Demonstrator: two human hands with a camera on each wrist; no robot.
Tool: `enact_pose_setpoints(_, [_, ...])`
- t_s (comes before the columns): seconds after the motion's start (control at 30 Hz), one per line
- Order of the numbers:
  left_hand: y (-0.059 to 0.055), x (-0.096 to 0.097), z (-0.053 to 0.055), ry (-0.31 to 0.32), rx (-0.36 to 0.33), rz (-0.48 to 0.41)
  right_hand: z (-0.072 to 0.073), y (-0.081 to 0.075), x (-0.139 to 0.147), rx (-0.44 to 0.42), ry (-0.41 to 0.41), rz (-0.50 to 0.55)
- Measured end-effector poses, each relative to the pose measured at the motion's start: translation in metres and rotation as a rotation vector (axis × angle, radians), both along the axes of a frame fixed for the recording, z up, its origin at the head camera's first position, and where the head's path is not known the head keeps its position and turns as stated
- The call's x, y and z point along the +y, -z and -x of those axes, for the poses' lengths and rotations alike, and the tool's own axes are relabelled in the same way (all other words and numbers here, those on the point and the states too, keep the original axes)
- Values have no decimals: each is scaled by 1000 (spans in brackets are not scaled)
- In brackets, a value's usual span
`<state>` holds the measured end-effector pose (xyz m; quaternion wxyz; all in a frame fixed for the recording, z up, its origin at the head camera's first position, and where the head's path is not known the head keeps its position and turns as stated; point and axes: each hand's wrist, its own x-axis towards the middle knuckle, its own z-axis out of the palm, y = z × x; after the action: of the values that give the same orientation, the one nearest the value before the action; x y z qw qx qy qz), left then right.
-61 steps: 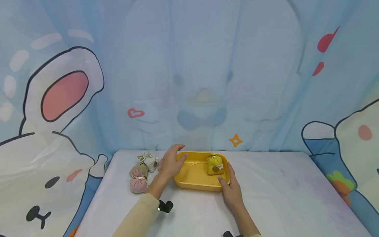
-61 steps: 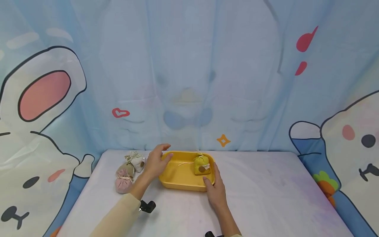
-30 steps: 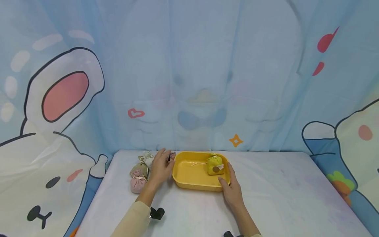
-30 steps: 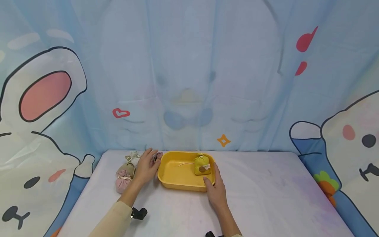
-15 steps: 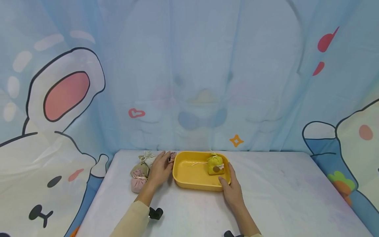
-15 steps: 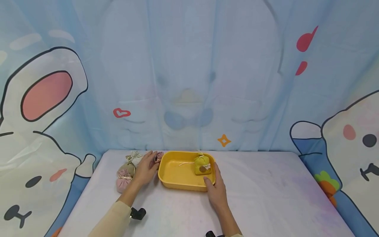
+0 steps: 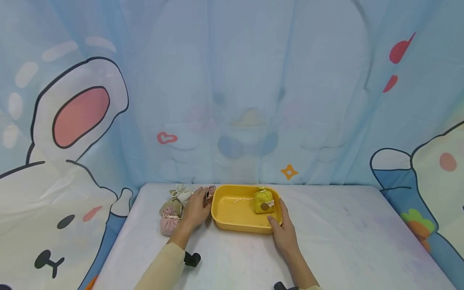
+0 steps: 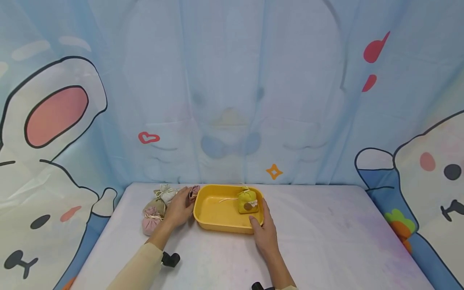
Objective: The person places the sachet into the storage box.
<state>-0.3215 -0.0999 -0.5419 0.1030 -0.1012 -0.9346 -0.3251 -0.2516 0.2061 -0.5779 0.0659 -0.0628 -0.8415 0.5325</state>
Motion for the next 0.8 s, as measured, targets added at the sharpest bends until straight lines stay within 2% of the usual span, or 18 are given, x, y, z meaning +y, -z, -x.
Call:
enact_pose_setpoints(0.47, [9, -1, 3, -30, -22, 51, 1, 0, 0, -10, 5, -4])
enact_pose_setpoints(0.7, [14, 1, 2, -44, 12, 162, 0, 0, -1, -10, 8, -7])
enact_pose_setpoints(0.8, [15, 3, 2, -66, 38, 184, 0, -1, -1, -10, 8, -3])
